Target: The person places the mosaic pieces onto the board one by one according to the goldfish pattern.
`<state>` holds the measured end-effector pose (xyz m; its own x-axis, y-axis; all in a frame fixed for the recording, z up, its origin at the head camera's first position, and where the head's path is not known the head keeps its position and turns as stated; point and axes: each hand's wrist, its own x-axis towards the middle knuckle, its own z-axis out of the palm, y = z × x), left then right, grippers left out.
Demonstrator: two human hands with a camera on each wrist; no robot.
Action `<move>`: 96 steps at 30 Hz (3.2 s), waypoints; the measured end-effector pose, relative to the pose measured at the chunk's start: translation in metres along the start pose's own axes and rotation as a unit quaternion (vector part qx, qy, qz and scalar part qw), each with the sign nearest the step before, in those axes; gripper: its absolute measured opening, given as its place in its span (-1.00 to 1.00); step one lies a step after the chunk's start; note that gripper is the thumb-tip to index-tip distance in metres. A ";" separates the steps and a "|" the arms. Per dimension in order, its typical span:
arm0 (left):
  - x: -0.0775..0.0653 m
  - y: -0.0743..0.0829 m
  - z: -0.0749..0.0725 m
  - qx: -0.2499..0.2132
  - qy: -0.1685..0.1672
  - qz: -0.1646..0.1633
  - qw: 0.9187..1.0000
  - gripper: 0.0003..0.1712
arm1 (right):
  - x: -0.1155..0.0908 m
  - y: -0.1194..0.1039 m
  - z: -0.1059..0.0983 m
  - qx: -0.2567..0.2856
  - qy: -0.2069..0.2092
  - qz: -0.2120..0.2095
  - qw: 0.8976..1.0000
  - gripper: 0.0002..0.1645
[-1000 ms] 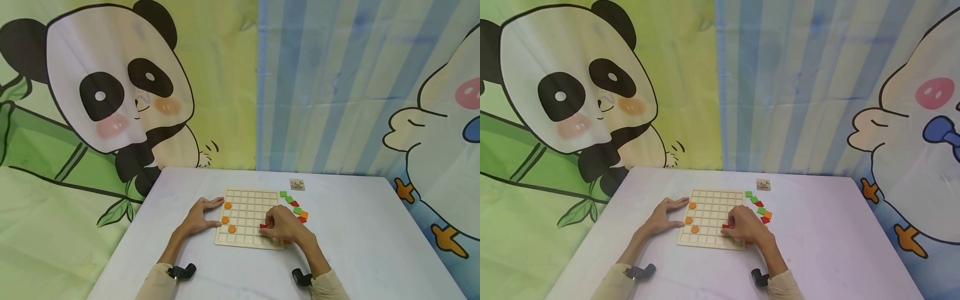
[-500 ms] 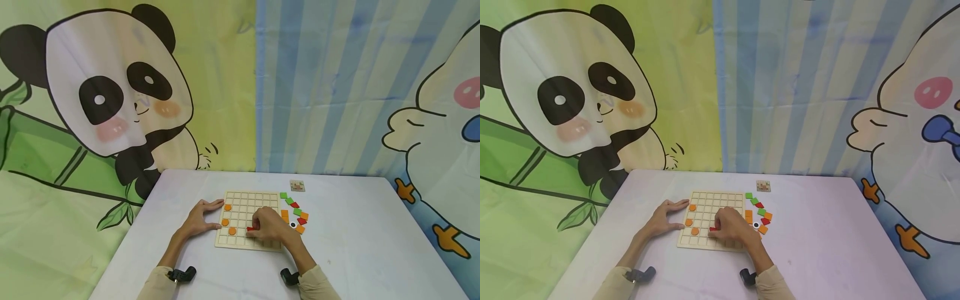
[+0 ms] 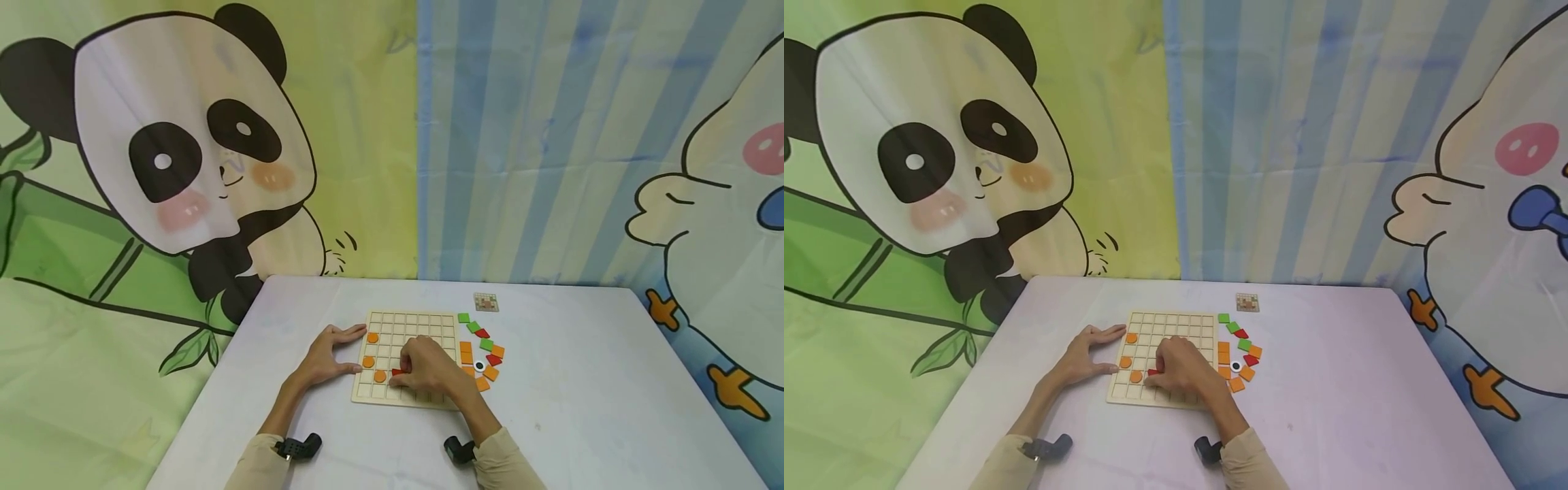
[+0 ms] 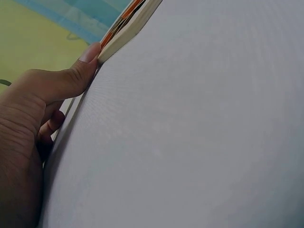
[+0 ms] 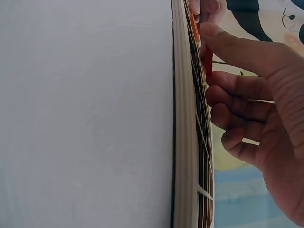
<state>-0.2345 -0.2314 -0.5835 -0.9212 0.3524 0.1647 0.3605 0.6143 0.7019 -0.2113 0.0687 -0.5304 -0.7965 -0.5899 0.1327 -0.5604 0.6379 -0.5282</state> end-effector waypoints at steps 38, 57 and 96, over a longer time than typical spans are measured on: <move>0.005 -0.004 0.001 0.006 -0.004 0.004 1.000 0.03 | 0.005 -0.007 0.000 0.035 -0.027 -0.033 0.998 -0.86; 0.004 -0.006 0.001 0.004 0.000 0.008 1.000 0.02 | 0.009 -0.007 -0.004 0.041 -0.053 -0.054 0.996 -0.91; 0.003 -0.006 0.000 0.012 0.002 0.018 1.000 0.01 | -0.032 0.030 -0.051 0.059 -0.017 0.043 0.997 -0.63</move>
<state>-0.2399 -0.2341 -0.5873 -0.9082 0.3716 0.1925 0.3968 0.6179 0.6788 -0.2145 0.1316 -0.5078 -0.8312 -0.5532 0.0551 -0.4582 0.6257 -0.6313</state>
